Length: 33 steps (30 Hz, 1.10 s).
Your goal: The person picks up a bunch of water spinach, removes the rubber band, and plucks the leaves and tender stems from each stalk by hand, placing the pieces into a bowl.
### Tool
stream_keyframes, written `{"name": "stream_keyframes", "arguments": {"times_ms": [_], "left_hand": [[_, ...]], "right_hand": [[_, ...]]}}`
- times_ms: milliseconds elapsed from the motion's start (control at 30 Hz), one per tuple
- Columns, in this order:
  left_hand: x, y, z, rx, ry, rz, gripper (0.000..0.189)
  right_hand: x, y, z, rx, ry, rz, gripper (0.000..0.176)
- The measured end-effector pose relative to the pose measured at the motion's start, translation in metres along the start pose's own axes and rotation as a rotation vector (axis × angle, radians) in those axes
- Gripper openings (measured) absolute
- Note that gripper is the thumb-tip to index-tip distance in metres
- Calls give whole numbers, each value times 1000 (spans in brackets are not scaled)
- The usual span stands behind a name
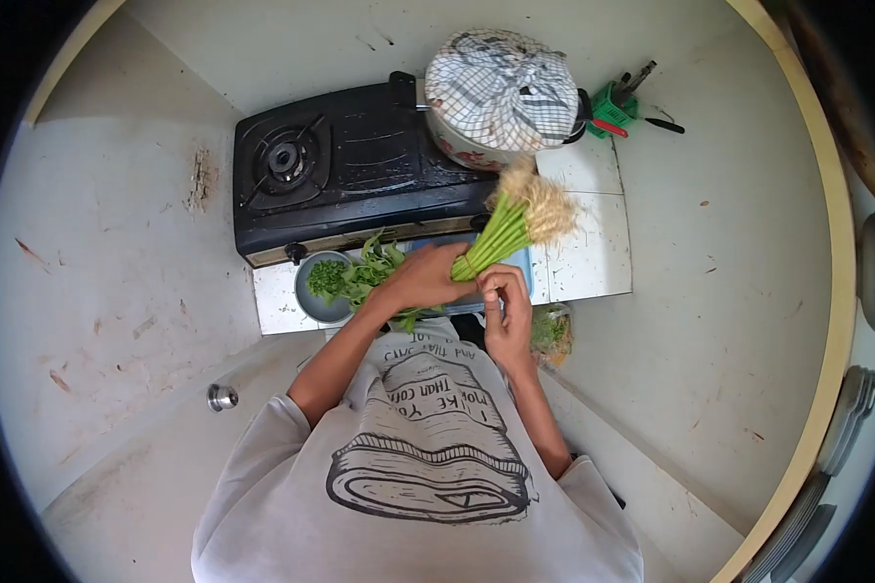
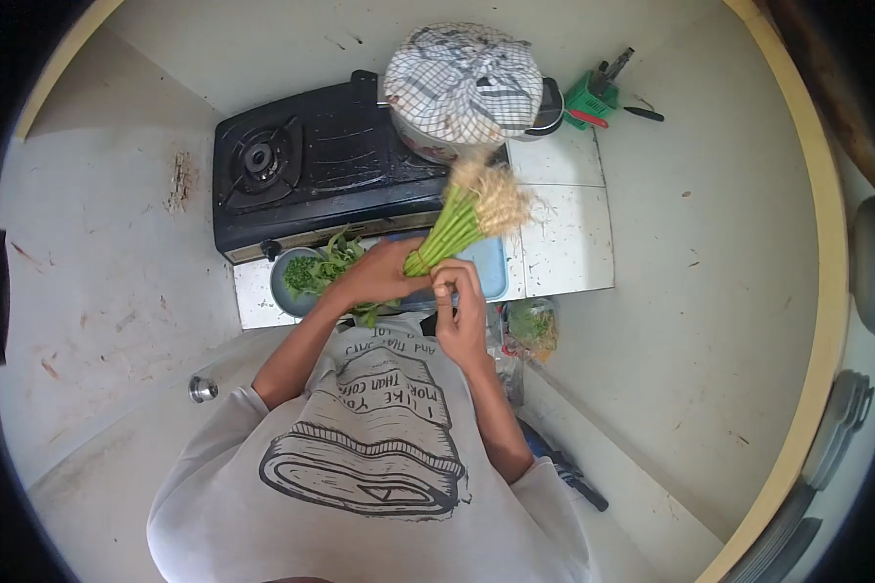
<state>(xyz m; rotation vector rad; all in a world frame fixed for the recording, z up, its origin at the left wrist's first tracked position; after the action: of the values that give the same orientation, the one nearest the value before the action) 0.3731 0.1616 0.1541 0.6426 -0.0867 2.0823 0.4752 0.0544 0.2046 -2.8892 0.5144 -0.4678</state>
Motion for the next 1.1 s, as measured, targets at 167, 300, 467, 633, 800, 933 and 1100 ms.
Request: {"name": "stream_keyframes", "arguments": {"times_ms": [167, 300, 467, 633, 800, 933, 1100], "left_hand": [[27, 34, -21, 80, -156, -164, 51], [40, 77, -41, 162, -326, -369, 41], [56, 103, -19, 161, -339, -437, 31], [71, 118, 3, 120, -446, -450, 29], [78, 122, 15, 97, -499, -443, 29], [73, 115, -4, -4, -356, -397, 31], [70, 102, -17, -4, -125, -331, 56]], "right_hand": [[-40, 13, -3, -184, 126, -229, 17], [-32, 26, 30, -377, -124, -134, 47], [4, 3, 44, -632, -164, 105, 60], [31, -16, 54, -626, -199, 256, 58], [31, -26, 61, -740, -460, 309, 53], [11, -27, 48, -736, -505, 208, 46], [-18, -32, 5, -517, -421, 58, 29]]}}
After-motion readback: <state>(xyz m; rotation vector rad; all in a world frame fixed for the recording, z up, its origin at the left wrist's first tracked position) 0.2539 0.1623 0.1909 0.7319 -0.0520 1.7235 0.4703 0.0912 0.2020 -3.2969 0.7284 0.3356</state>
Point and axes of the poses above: each hand's wrist, its own y-axis away from the middle knuckle, its own x-axis out of the back of the hand, z = x × y, the point moved 7 cm from there along -y, towards the middle knuckle
